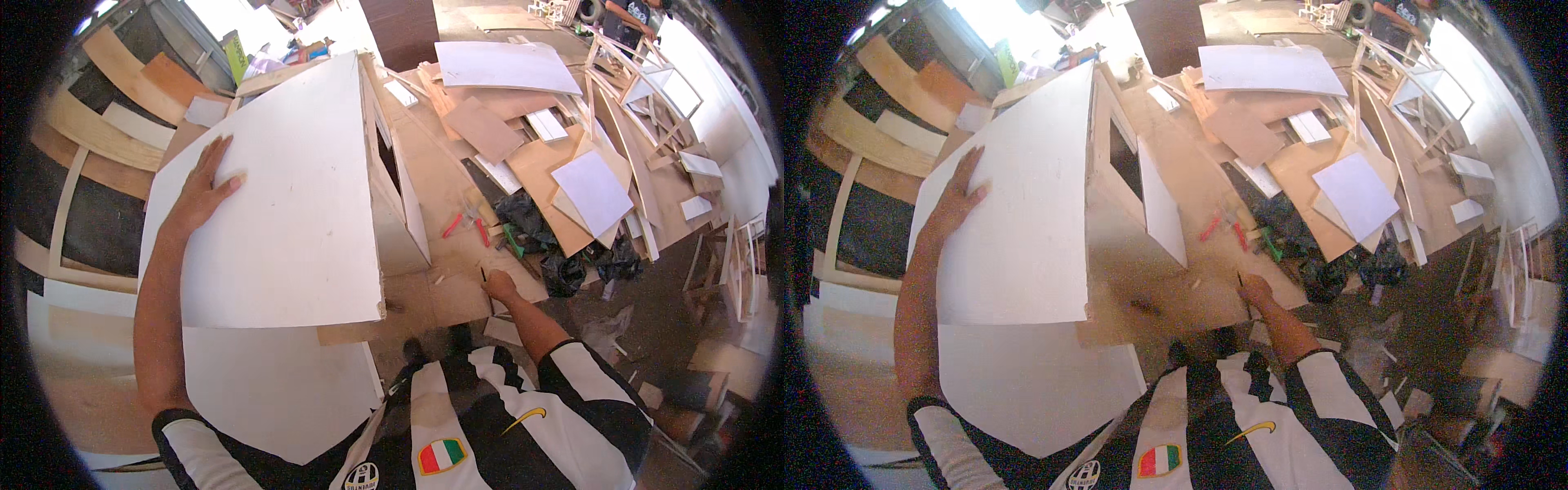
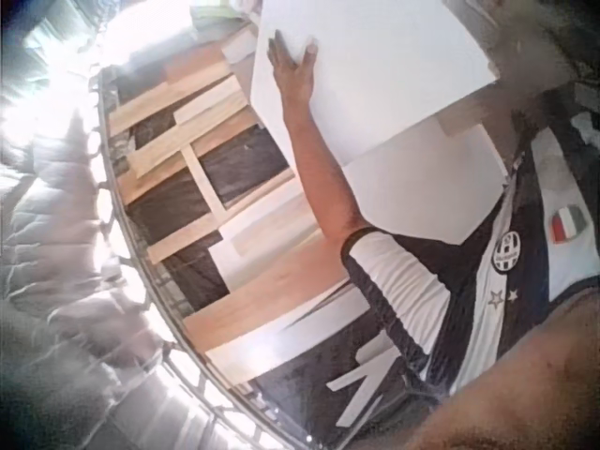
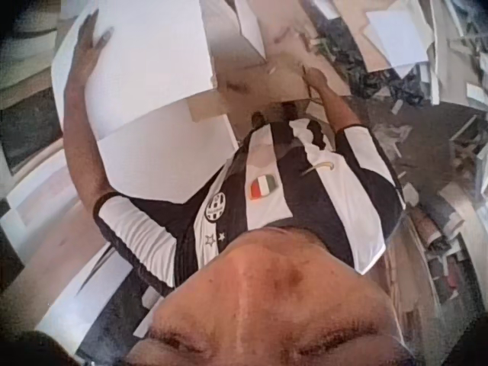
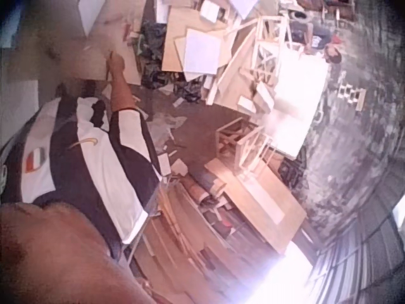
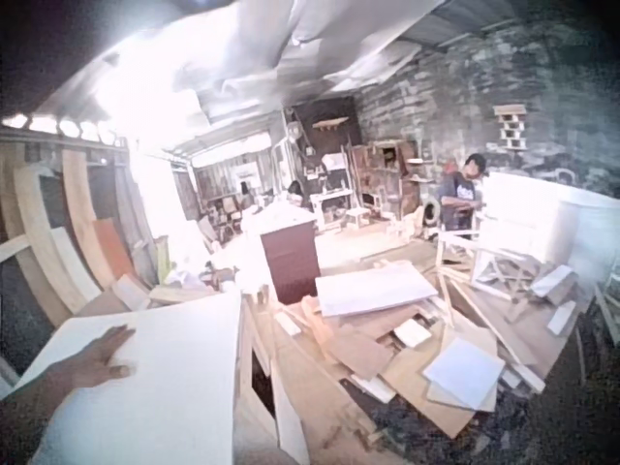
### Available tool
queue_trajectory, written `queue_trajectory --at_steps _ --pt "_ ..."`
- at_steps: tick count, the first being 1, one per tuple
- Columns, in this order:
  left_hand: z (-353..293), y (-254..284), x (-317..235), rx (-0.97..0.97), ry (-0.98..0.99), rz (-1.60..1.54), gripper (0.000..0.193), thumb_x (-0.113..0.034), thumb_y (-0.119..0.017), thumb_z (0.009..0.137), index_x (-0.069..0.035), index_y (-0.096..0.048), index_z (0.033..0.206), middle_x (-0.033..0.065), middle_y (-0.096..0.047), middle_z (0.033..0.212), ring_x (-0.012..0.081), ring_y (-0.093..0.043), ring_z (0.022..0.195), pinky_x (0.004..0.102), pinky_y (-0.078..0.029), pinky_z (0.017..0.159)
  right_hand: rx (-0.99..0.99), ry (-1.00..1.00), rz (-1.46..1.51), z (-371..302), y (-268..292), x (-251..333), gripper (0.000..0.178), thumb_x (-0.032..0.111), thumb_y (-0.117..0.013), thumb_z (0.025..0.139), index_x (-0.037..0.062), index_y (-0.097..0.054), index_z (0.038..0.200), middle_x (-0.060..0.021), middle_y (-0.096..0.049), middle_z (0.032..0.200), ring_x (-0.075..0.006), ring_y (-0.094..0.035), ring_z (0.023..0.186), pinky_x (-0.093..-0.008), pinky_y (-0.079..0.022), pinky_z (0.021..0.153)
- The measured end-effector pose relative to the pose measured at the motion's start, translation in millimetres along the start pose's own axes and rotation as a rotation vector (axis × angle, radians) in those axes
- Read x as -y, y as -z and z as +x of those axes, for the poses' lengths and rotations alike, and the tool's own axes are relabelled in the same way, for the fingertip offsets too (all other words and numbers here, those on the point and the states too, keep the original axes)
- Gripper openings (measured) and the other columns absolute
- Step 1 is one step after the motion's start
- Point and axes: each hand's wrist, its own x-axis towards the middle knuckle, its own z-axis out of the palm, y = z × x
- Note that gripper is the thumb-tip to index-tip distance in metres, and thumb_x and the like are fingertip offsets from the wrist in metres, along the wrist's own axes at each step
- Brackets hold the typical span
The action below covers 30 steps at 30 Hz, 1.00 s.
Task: The person fits a side panel onto a wooden box, uses pliers to pull at the edge, and marks a white board with a pencil.
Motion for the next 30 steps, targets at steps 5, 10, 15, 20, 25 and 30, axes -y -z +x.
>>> queue_trajectory --at_steps 5,10,15,20,25,30 --pt "1.9 1.9 -3.2 0.02 -0.012 0.015 0.083 -0.047 -0.066 0.093 -0.015 -0.03 0.161 0.0217 -0.023 0.167 0.0376 -0.016 0.156 0.0478 -0.017 0.125 -0.261 0.018 0.329 10.4 -13.6 -17.1 0.021 0.019 -0.072 0.083 -0.0009 -0.071 0.09 -0.0222 -0.07 0.085 -0.034 -0.071 0.081 -0.0468 -0.056 0.072" --pt "6.6 4.8 -13.6 0.014 0.037 0.012 0.089 -0.055 -0.067 0.09 -0.015 -0.03 0.161 0.0213 -0.023 0.167 0.0368 -0.016 0.156 0.0502 -0.017 0.125 -0.248 0.026 0.72 31.0 33.3 -9.6 0.02 0.011 -0.063 0.087 -0.0031 -0.074 0.095 -0.0145 -0.066 0.073 -0.0193 -0.064 0.059 -0.0361 -0.053 0.059" --pt "-5.8 8.6 -13.1 0.029 0.095 0.061 0.094 -0.067 -0.062 0.089 -0.015 -0.031 0.161 0.0194 -0.023 0.167 0.0332 -0.017 0.157 0.0488 -0.017 0.125 -0.313 0.109 1.119 40.4 157.2 57.7 0.025 0.003 -0.057 0.083 -0.0027 -0.074 0.101 -0.0083 -0.068 0.083 -0.0161 -0.065 0.072 -0.0312 -0.056 0.068" --pt "-2.8 17.0 -30.9 0.056 0.099 0.134 0.096 -0.076 -0.056 0.088 -0.015 -0.033 0.16 0.0176 -0.026 0.167 0.032 -0.019 0.156 0.0496 -0.017 0.125 -0.553 0.632 1.083 36.2 306.7 111.8 0.029 -0.005 -0.059 0.079 0.0002 -0.069 0.106 -0.005 -0.067 0.101 -0.015 -0.065 0.087 -0.03 -0.055 0.08" --pt "-8.8 26.4 -12.7 0.072 0.065 0.155 0.1 -0.085 -0.047 0.086 -0.017 -0.034 0.159 0.0177 -0.029 0.165 0.0334 -0.02 0.155 0.049 -0.013 0.127 -0.744 0.925 0.904 -41.3 419.7 244.7 0.017 0.002 -0.064 0.094 0.0016 -0.06 0.111 -0.0085 -0.066 0.095 -0.0172 -0.066 0.085 -0.0319 -0.056 0.081" --pt "-3.8 38.3 -18.6 0.11 -0.026 0.221 0.107 -0.083 -0.052 0.083 -0.008 -0.035 0.157 0.0215 -0.033 0.162 0.0373 -0.026 0.152 0.0482 -0.014 0.126 -0.755 1.049 0.746 -78.4 456.2 353.3 0.019 0.021 -0.06 0.105 0.0035 -0.06 0.111 -0.0036 -0.063 0.08 -0.0111 -0.062 0.076 -0.028 -0.053 0.067"
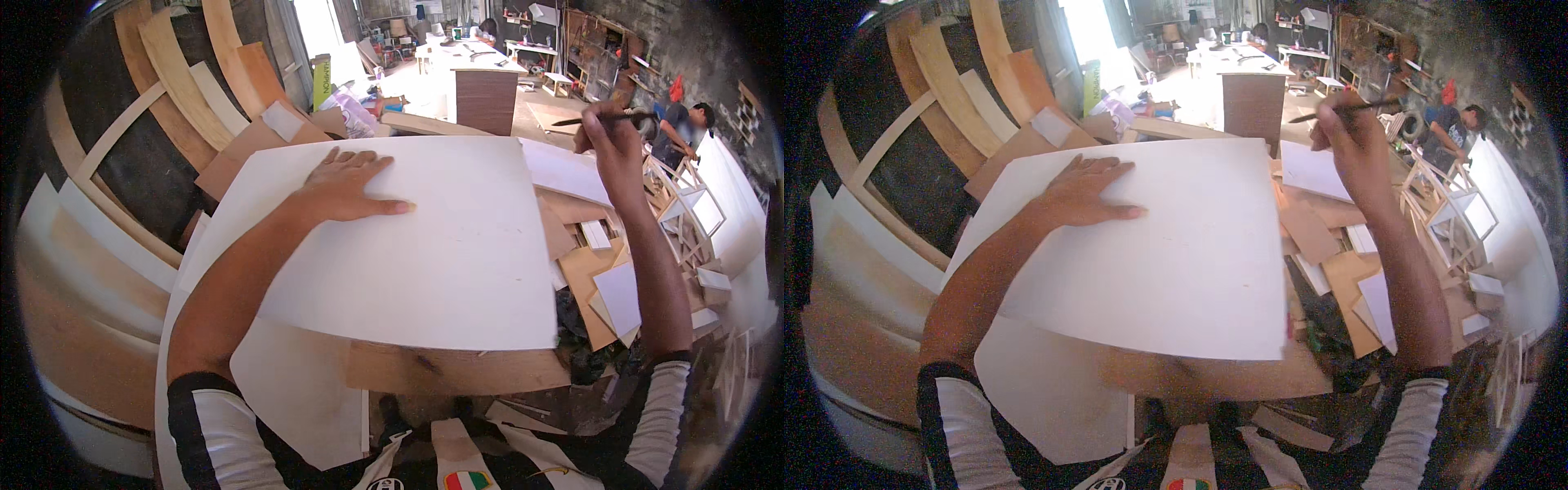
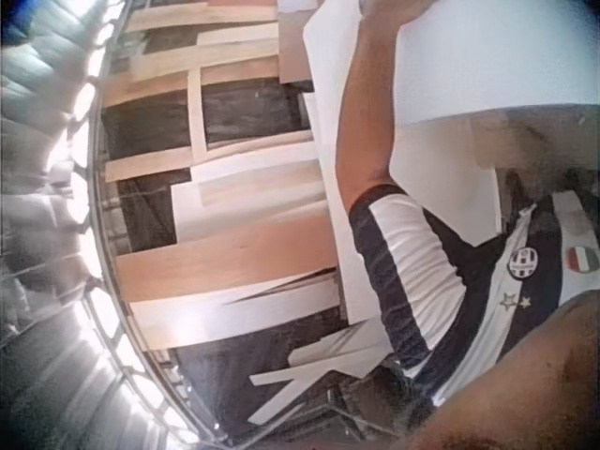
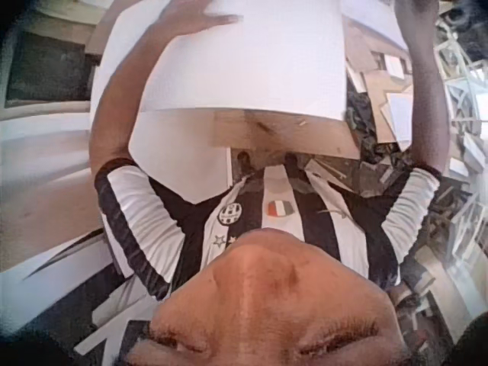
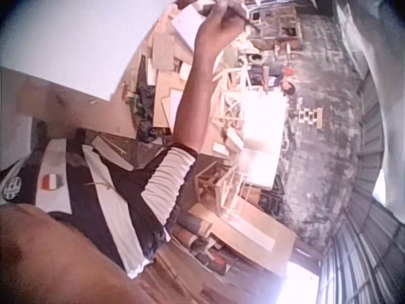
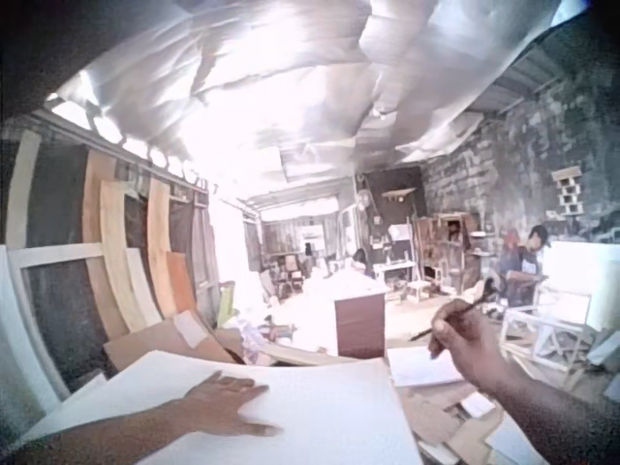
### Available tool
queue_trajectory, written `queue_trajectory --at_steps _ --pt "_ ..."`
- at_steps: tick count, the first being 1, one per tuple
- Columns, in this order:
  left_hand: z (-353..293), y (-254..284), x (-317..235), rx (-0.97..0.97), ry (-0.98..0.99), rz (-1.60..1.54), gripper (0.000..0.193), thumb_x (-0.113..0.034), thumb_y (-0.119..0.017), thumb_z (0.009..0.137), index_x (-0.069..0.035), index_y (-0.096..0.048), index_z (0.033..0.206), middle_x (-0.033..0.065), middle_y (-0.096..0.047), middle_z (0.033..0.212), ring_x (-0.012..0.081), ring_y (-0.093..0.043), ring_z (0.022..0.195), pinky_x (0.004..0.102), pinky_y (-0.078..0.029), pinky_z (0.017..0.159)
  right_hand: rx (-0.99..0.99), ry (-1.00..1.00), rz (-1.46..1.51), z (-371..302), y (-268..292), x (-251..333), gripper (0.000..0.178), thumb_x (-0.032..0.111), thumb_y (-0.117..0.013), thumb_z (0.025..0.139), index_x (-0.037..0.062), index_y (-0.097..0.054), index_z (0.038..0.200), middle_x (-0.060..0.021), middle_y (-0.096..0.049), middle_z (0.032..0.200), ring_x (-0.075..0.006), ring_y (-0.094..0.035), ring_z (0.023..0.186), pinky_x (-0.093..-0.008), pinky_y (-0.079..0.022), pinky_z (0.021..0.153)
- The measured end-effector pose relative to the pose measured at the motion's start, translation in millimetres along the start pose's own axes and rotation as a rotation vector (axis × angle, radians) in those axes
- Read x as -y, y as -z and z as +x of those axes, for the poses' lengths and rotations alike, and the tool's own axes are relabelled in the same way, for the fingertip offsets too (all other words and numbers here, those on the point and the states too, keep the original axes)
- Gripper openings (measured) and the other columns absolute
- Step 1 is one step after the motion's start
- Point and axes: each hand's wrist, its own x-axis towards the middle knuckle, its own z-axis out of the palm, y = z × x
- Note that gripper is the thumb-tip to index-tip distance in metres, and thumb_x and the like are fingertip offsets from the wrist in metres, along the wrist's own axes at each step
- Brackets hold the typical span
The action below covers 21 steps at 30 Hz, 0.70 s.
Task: The person fits a side panel onto a wooden box, uses pliers to pull at the edge, and marks a white board with a pencil.
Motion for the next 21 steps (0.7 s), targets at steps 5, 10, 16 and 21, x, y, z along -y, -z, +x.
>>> queue_trajectory --at_steps 5,10,16,21 --pt "11.7 -16.6 16.4 -0.168 -0.163 -0.092 0.122 -0.092 -0.051 0.076 0.005 -0.041 0.15 0.0238 -0.041 0.156 0.0399 -0.033 0.148 0.0486 -0.019 0.125 0.135 -0.017 -0.149 28.5 -97.6 52.2 0.03 0.032 -0.064 0.103 0.0025 -0.067 0.1 -0.0027 -0.063 0.076 -0.0099 -0.059 0.069 -0.0276 -0.05 0.065" --pt "19.2 0.8 18.9 -0.022 -0.276 -0.098 0.119 -0.089 -0.054 0.078 0.012 -0.049 0.139 0.0308 -0.046 0.149 0.0448 -0.045 0.139 0.0478 -0.032 0.119 0.238 -0.109 -0.286 53.3 -173.5 49.3 0.04 0.035 -0.061 0.105 -0.0036 -0.068 0.095 -0.0059 -0.065 0.075 -0.0111 -0.06 0.07 -0.0301 -0.05 0.064" --pt "18.6 -6.2 30.2 -0.094 -0.357 -0.051 0.12 -0.09 -0.054 0.076 0.015 -0.051 0.134 0.0312 -0.051 0.144 0.0457 -0.049 0.134 0.0481 -0.035 0.117 0.26 -0.271 -0.147 73.4 -217.3 20.8 0.028 0.028 -0.061 0.104 0.0 -0.065 0.108 -0.0065 -0.068 0.083 -0.0124 -0.066 0.072 -0.0284 -0.056 0.066" --pt "16.4 -6.4 32.4 -0.117 -0.368 -0.082 0.121 -0.091 -0.054 0.075 0.015 -0.052 0.134 0.0314 -0.051 0.143 0.0455 -0.047 0.136 0.0487 -0.035 0.117 0.301 -0.243 -0.037 74.3 -239.6 6.9 0.017 0.016 -0.067 0.1 0.0001 -0.06 0.1 -0.0063 -0.065 0.079 -0.0114 -0.064 0.066 -0.028 -0.055 0.06"
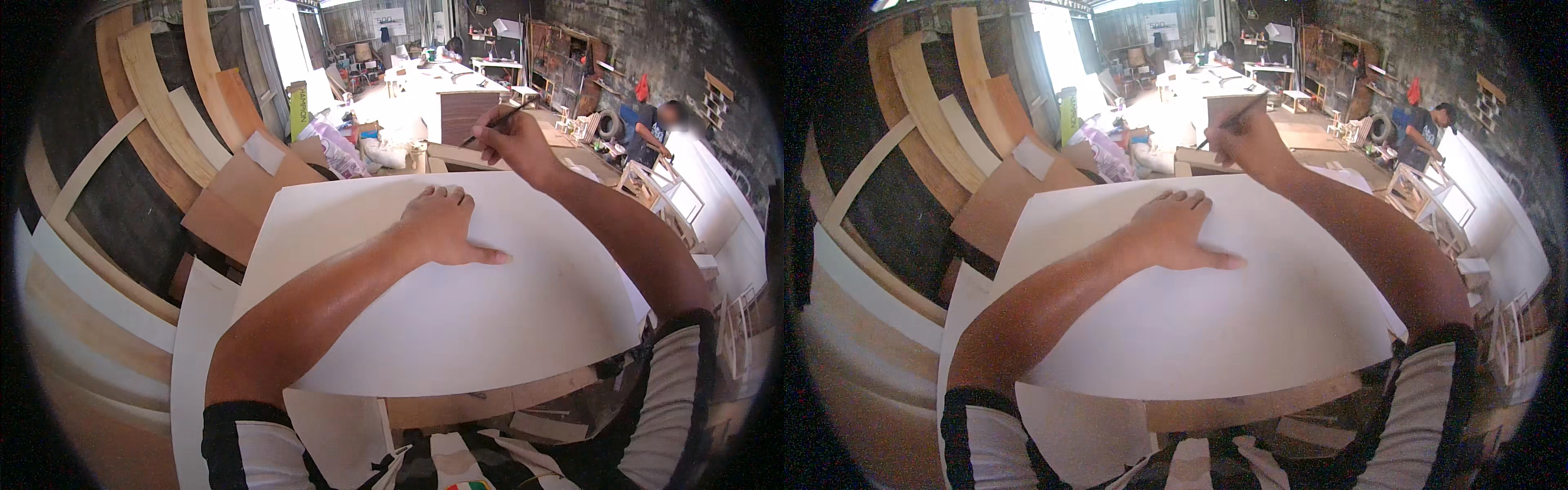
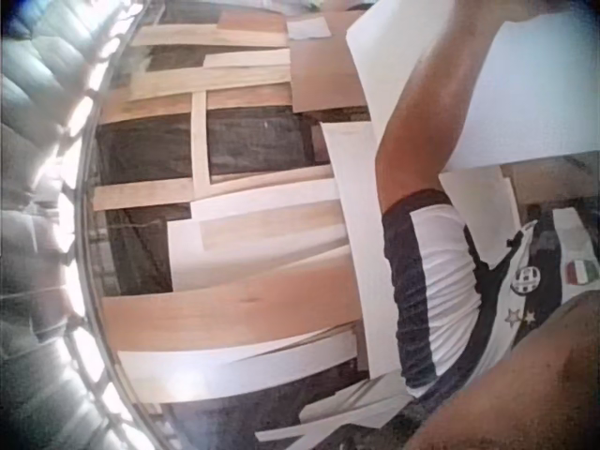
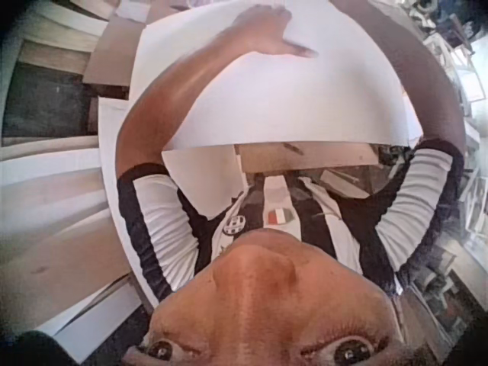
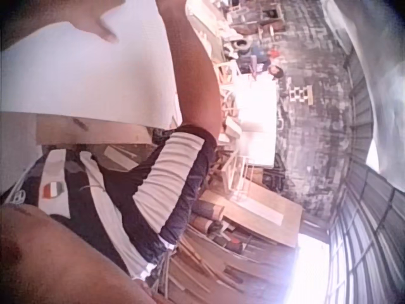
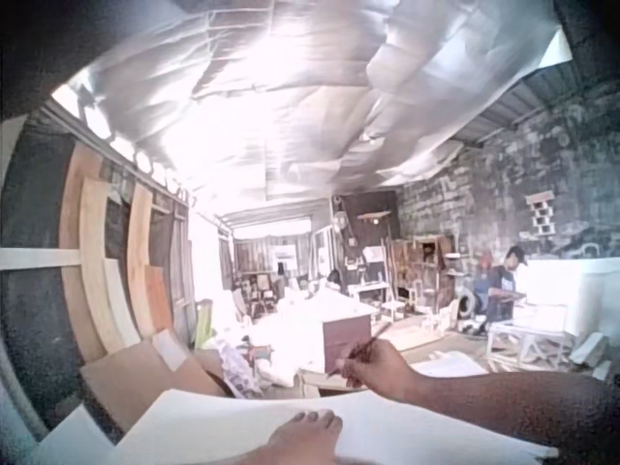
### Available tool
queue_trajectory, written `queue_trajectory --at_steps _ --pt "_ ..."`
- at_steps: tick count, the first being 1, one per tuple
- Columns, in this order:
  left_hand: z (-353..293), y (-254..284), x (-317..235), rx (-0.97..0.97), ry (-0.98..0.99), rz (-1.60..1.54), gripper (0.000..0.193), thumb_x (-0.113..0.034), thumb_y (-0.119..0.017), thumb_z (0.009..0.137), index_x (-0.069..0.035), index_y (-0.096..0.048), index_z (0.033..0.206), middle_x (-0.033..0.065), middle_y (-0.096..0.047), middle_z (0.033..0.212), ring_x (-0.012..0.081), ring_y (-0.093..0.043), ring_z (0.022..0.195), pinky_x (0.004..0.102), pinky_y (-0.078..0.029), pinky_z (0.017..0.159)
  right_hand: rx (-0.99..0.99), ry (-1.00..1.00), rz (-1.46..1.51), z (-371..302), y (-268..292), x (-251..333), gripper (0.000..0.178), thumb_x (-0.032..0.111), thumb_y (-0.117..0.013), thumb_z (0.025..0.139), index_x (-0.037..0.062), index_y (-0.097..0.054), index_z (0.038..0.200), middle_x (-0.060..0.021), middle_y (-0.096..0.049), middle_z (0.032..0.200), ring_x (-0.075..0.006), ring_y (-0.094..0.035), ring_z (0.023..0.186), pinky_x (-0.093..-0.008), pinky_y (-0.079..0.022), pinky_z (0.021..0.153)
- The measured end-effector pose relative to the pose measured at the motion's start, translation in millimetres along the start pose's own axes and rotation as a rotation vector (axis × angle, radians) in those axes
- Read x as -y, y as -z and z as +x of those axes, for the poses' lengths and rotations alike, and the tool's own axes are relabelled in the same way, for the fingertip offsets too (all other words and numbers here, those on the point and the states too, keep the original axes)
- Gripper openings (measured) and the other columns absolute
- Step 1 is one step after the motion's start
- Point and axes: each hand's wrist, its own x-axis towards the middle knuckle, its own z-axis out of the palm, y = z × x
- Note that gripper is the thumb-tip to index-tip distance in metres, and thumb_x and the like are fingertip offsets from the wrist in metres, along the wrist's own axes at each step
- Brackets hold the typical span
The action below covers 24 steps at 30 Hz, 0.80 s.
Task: The person fits a side panel onto a wooden box, uses pliers to pull at the edge, and marks a white board with a pencil.
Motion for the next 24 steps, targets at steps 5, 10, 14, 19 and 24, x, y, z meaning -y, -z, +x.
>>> queue_trajectory --at_steps 5,10,14,19,24 --pt "3.5 5.8 -2.1 0.055 0.003 0.004 0.122 -0.091 -0.055 0.075 0.016 -0.051 0.133 0.0321 -0.05 0.143 0.0455 -0.046 0.137 0.0489 -0.033 0.118 -0.054 -0.033 0.059 15.4 -13.7 -16.7 0.024 0.022 -0.063 0.103 -0.001 -0.061 0.098 -0.0077 -0.066 0.077 -0.013 -0.064 0.061 -0.0294 -0.055 0.055" --pt "-0.1 0.0 -2.2 0.0 0.007 -0.02 0.124 -0.09 -0.054 0.076 0.016 -0.045 0.139 0.0342 -0.045 0.147 0.046 -0.041 0.141 0.0485 -0.029 0.121 -0.052 -0.2 0.227 23.6 -28.8 -29.2 0.031 0.026 -0.069 0.096 -0.0054 -0.071 0.095 -0.0105 -0.071 0.077 -0.0151 -0.07 0.067 -0.0286 -0.059 0.059" --pt "2.0 0.3 -1.9 0.025 0.0 -0.028 0.125 -0.089 -0.055 0.077 0.017 -0.043 0.141 0.0355 -0.042 0.149 0.0469 -0.039 0.143 0.0486 -0.028 0.121 0.072 -0.12 0.114 32.3 -31.4 -48.7 0.013 0.014 -0.065 0.099 0.0013 -0.063 0.097 -0.0078 -0.068 0.078 -0.0132 -0.067 0.067 -0.0275 -0.058 0.059" --pt "-1.1 -1.0 -1.5 0.01 0.008 -0.044 0.124 -0.087 -0.056 0.078 0.017 -0.04 0.143 0.0366 -0.038 0.152 0.0484 -0.034 0.145 0.0479 -0.027 0.122 0.061 -0.154 0.113 34.0 -38.6 -52.6 0.016 0.016 -0.063 0.1 -0.0002 -0.063 0.098 -0.0092 -0.069 0.078 -0.0147 -0.069 0.066 -0.0277 -0.058 0.057" --pt "-0.2 -4.1 -0.3 0.007 0.012 -0.077 0.123 -0.086 -0.057 0.078 0.017 -0.039 0.144 0.0366 -0.036 0.153 0.0479 -0.033 0.146 0.0473 -0.027 0.123 0.035 -0.189 0.199 37.1 -41.1 -62.3 0.026 0.017 -0.065 0.095 -0.0079 -0.069 0.093 -0.0131 -0.069 0.074 -0.0165 -0.069 0.062 -0.029 -0.057 0.053"
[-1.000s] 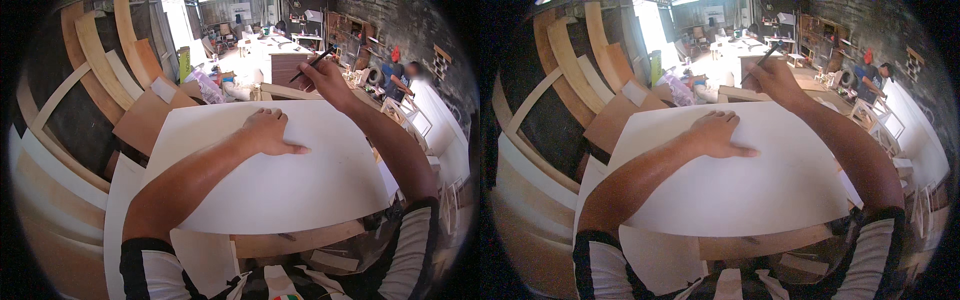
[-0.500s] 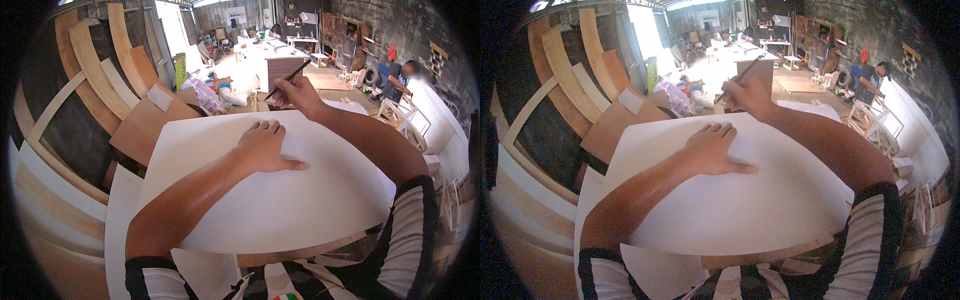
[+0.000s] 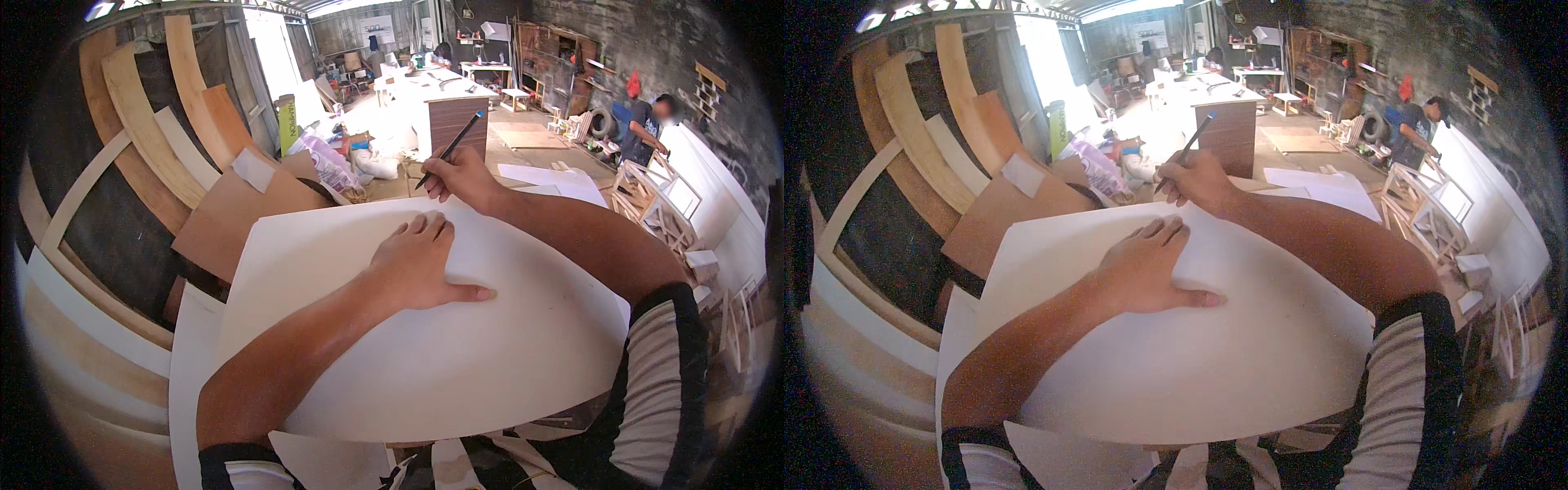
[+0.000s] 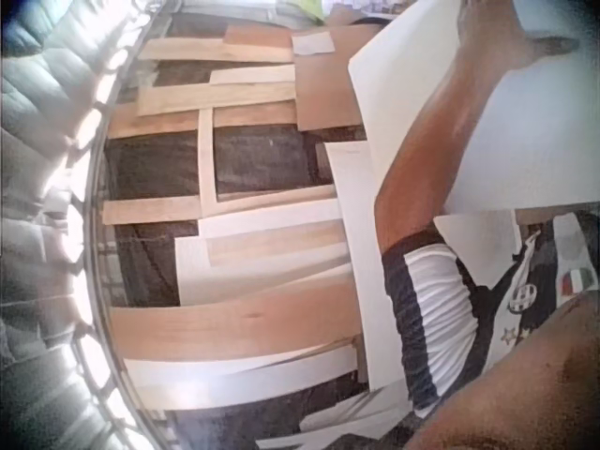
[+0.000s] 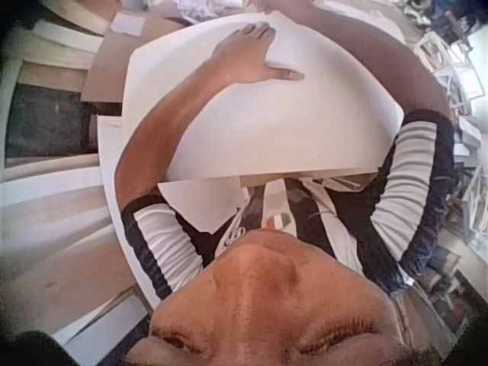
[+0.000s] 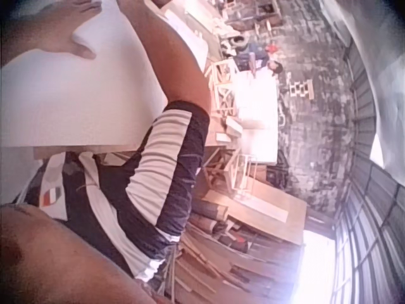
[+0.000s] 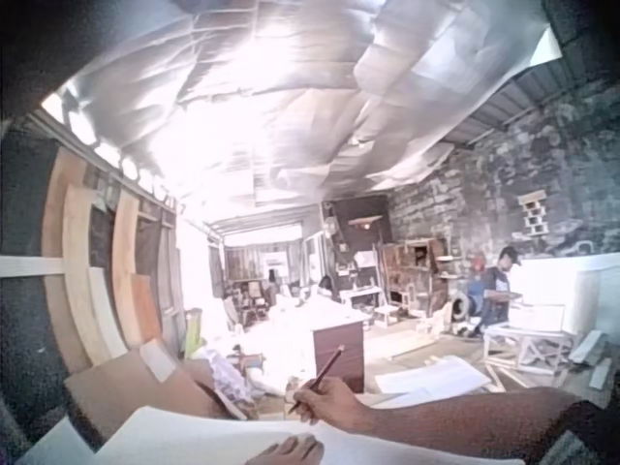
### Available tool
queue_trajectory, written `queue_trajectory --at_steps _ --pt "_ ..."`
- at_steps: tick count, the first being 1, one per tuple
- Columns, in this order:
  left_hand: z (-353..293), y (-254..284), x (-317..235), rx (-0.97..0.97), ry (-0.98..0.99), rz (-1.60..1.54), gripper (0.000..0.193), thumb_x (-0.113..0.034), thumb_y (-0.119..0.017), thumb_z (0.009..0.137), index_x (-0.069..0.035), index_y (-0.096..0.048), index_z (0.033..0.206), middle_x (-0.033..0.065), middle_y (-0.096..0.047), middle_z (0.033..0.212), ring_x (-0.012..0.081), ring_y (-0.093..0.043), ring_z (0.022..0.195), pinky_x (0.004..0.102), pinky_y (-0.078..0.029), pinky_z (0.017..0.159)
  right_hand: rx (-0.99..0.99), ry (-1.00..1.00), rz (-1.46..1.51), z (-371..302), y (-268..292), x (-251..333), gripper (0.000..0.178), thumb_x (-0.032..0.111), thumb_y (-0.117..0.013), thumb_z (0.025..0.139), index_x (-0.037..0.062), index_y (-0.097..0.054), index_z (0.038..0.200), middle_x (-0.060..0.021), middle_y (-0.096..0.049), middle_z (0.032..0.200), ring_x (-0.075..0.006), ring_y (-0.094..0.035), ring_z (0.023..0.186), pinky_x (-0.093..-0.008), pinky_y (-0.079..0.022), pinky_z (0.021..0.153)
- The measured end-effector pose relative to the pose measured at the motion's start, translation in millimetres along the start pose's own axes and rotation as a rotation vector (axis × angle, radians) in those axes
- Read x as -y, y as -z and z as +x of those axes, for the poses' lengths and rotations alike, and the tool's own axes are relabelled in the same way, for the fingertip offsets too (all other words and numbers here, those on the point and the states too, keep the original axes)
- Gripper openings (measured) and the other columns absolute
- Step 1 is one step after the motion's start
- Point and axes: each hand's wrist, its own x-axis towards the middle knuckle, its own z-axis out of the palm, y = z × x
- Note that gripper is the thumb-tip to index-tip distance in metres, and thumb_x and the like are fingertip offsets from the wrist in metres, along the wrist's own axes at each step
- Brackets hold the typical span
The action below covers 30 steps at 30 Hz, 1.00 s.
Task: The person fits a side panel onto a wooden box, uses pliers to pull at the edge, and marks a white board with a pencil.
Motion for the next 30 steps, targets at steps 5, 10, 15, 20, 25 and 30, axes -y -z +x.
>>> queue_trajectory --at_steps 5,10,15,20,25,30 --pt "2.2 -1.7 0.7 -0.001 -0.021 0.0 0.123 -0.086 -0.057 0.079 0.017 -0.038 0.144 0.0361 -0.037 0.152 0.047 -0.034 0.146 0.0467 -0.027 0.123 0.075 0.093 -0.099 2.3 8.0 -15.1 0.024 0.016 -0.064 0.093 -0.0076 -0.067 0.097 -0.0119 -0.068 0.074 -0.0159 -0.068 0.063 -0.0292 -0.056 0.055" --pt "-0.7 1.5 -5.2 -0.003 0.012 0.096 0.122 -0.086 -0.057 0.079 0.017 -0.039 0.143 0.0354 -0.041 0.149 0.0534 -0.037 0.14 0.0534 -0.022 0.123 0.08 0.073 -0.052 4.1 6.4 -22.7 0.023 0.016 -0.065 0.092 -0.006 -0.066 0.097 -0.0107 -0.067 0.074 -0.0152 -0.067 0.062 -0.0283 -0.055 0.054" --pt "0.8 -6.0 2.3 -0.026 -0.002 0.02 0.125 -0.089 -0.055 0.077 0.015 -0.039 0.144 0.0351 -0.039 0.151 0.0583 -0.034 0.14 0.0576 -0.018 0.123 0.082 0.033 -0.005 7.5 -1.1 -21.3 0.014 0.01 -0.065 0.096 -0.0032 -0.059 0.096 -0.009 -0.066 0.074 -0.0138 -0.065 0.06 -0.0267 -0.052 0.05" --pt "2.0 -3.8 3.5 0.005 -0.011 -0.014 0.128 -0.092 -0.056 0.074 0.014 -0.04 0.145 0.0349 -0.037 0.153 0.0619 -0.031 0.141 0.0606 -0.021 0.122 0.129 0.075 -0.071 6.3 -4.4 -20.4 0.015 0.012 -0.064 0.097 -0.0009 -0.057 0.093 -0.007 -0.065 0.073 -0.0118 -0.064 0.061 -0.026 -0.052 0.051" --pt "0.1 -0.7 -2.2 0.024 0.034 -0.036 0.123 -0.084 -0.062 0.077 0.015 -0.037 0.144 0.0365 -0.036 0.152 0.0628 -0.029 0.141 0.0578 -0.029 0.119 0.158 0.08 -0.125 8.1 -4.6 -22.4 0.016 0.013 -0.063 0.098 -0.0005 -0.057 0.093 -0.0067 -0.065 0.074 -0.0116 -0.065 0.063 -0.0254 -0.052 0.052" --pt "-2.6 0.2 -1.0 0.021 0.036 -0.042 0.124 -0.085 -0.063 0.076 0.016 -0.037 0.144 0.0372 -0.035 0.152 0.0632 -0.029 0.141 0.0578 -0.029 0.119 0.171 0.087 -0.132 10.4 -9.1 -25.6 0.016 0.013 -0.063 0.098 0.0 -0.057 0.092 -0.0068 -0.066 0.075 -0.0114 -0.064 0.064 -0.0254 -0.052 0.053"
